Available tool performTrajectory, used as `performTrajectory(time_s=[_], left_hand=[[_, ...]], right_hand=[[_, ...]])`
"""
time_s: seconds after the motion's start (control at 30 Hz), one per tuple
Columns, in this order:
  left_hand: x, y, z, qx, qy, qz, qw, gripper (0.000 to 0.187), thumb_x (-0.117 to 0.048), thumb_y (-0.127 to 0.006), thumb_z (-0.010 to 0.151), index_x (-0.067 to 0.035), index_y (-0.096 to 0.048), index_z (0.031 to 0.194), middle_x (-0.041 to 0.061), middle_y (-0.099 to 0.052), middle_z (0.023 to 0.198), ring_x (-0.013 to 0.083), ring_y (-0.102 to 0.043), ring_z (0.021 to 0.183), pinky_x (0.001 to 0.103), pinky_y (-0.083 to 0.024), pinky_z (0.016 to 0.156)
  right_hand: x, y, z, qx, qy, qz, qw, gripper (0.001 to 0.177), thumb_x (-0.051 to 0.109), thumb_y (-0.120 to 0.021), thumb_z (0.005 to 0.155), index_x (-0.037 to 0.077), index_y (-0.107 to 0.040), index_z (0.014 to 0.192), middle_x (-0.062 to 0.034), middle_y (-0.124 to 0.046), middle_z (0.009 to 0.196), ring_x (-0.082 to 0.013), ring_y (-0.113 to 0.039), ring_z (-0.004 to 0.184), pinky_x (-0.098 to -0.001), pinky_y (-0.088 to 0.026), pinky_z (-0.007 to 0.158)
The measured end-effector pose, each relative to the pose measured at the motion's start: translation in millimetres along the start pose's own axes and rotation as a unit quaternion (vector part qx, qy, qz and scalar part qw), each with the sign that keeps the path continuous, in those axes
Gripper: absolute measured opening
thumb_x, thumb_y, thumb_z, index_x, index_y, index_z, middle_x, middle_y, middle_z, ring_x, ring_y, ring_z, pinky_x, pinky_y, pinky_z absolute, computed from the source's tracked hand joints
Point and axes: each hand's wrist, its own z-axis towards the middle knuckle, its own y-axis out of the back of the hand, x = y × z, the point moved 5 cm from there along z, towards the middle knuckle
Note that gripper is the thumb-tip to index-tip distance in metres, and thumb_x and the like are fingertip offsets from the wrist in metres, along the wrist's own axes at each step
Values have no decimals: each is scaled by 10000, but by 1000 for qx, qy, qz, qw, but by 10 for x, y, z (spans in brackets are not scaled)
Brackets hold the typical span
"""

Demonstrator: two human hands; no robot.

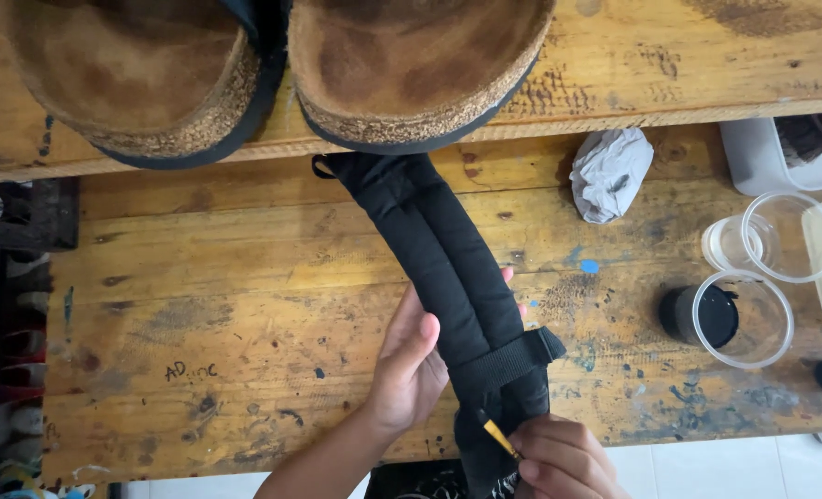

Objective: The person paints a black fabric bag with black paint using a small brush. They repeatedly dip the brush into a container of paint and apply it to the bag's surface, focusing on the strap and buckle area.

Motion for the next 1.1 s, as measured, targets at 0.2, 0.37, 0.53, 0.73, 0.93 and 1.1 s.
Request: performTrajectory(time_s=[0.2,0.37,0.53,0.73,0.93,1.1], left_hand=[[25,29,-23,-3,6,13,1000,696,-300,-590,1059,-31,-243,1599,288,-371,1602,411,-385,1506,535,-378,1236],[-2,11,-16,-7,-4,13,1000,708,-289,-606,1055,-34,-241,1605,283,-380,1597,418,-392,1499,570,-383,1230],[33,71,-28,-8,-1,18,1000,708,-299,-604,1054,-30,-246,1603,260,-392,1596,404,-406,1494,531,-387,1235],[27,67,-17,-14,-1,11,1000,701,-295,-620,1047,-24,-271,1591,287,-401,1583,414,-415,1484,541,-390,1230],[19,60,-22,-15,2,26,1000,696,-307,-593,1056,-28,-262,1601,251,-417,1580,399,-430,1479,521,-406,1225],[14,50,-15,-14,-1,29,999,687,-313,-593,1055,-21,-271,1587,304,-408,1575,395,-428,1479,506,-405,1222]], right_hand=[[76,26,10,-63,21,74,995,92,96,-641,899,26,-585,921,-129,-688,872,-261,-759,785,-342,-744,681],[88,47,44,69,-7,46,997,135,72,-694,872,15,-610,961,-127,-723,971,-281,-798,917,-344,-725,849],[50,-41,19,-34,35,47,998,119,149,-634,928,58,-590,991,-125,-700,913,-253,-773,798,-303,-733,715],[96,16,82,31,1,26,999,152,108,-683,879,25,-600,976,-139,-730,995,-269,-802,896,-317,-718,813],[96,35,89,26,-20,40,999,85,151,-602,945,70,-628,943,-91,-715,919,-229,-803,850,-286,-705,801],[22,31,75,73,-35,64,995,59,107,-664,899,49,-657,897,-110,-693,920,-258,-813,852,-297,-726,780]])
